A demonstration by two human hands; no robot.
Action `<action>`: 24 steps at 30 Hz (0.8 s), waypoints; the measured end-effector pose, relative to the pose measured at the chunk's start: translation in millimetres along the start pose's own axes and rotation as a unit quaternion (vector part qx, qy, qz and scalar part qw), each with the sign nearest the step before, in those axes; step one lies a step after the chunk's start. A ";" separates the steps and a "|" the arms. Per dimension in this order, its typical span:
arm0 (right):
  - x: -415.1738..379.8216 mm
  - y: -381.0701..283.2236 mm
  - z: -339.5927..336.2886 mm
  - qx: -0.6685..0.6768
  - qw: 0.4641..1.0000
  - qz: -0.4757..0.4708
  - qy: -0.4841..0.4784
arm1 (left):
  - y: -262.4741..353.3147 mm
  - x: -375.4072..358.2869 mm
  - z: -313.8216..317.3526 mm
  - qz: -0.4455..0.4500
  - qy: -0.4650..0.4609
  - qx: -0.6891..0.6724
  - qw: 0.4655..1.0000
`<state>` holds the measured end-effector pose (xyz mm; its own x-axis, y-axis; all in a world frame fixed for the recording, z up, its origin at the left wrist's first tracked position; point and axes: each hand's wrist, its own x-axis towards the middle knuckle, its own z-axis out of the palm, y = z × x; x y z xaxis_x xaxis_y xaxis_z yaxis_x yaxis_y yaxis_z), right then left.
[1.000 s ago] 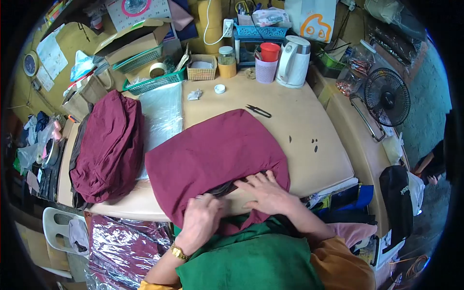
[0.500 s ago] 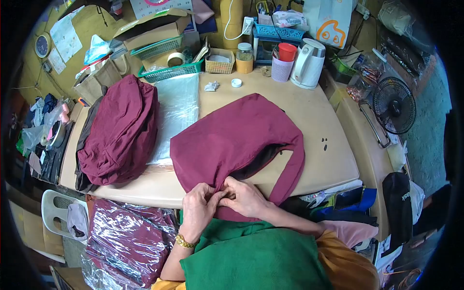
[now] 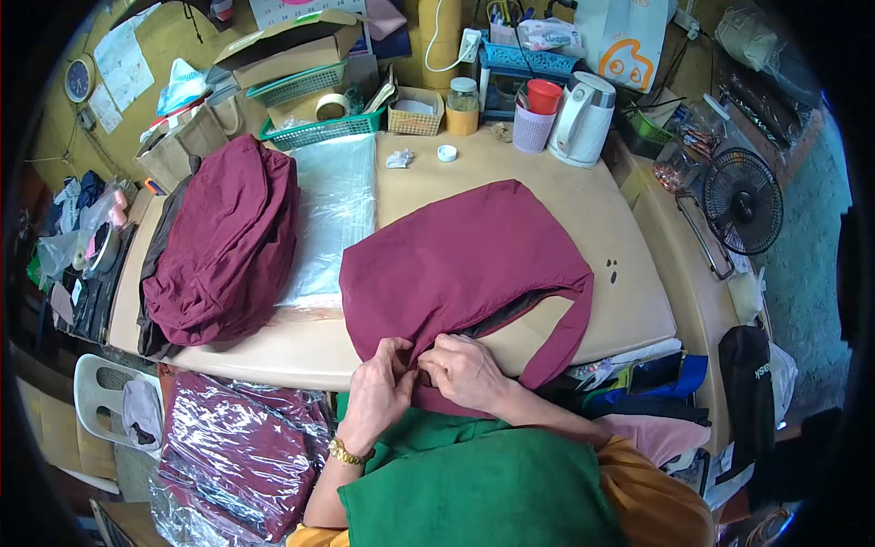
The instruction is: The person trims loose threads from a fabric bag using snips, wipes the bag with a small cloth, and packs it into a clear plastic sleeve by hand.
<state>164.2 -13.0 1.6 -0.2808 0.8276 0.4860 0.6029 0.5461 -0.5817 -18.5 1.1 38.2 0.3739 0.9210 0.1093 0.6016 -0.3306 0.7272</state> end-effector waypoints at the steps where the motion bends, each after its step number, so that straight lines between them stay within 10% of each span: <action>1: 0.9 -1.7 -5.9 0.028 0.999 0.036 -0.013 | 4.1 0.0 -4.4 0.000 0.001 -0.010 1.000; 24: 6.1 0.8 -2.8 0.155 0.979 0.134 0.000 | 3.4 3.8 -8.3 -0.052 -0.032 -0.079 0.995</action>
<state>165.0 -7.9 5.9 -0.1443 0.9466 0.2883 0.3991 0.3223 -0.8584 -20.9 5.1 46.8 0.3620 0.9321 -0.0118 0.5223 -0.1923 0.8308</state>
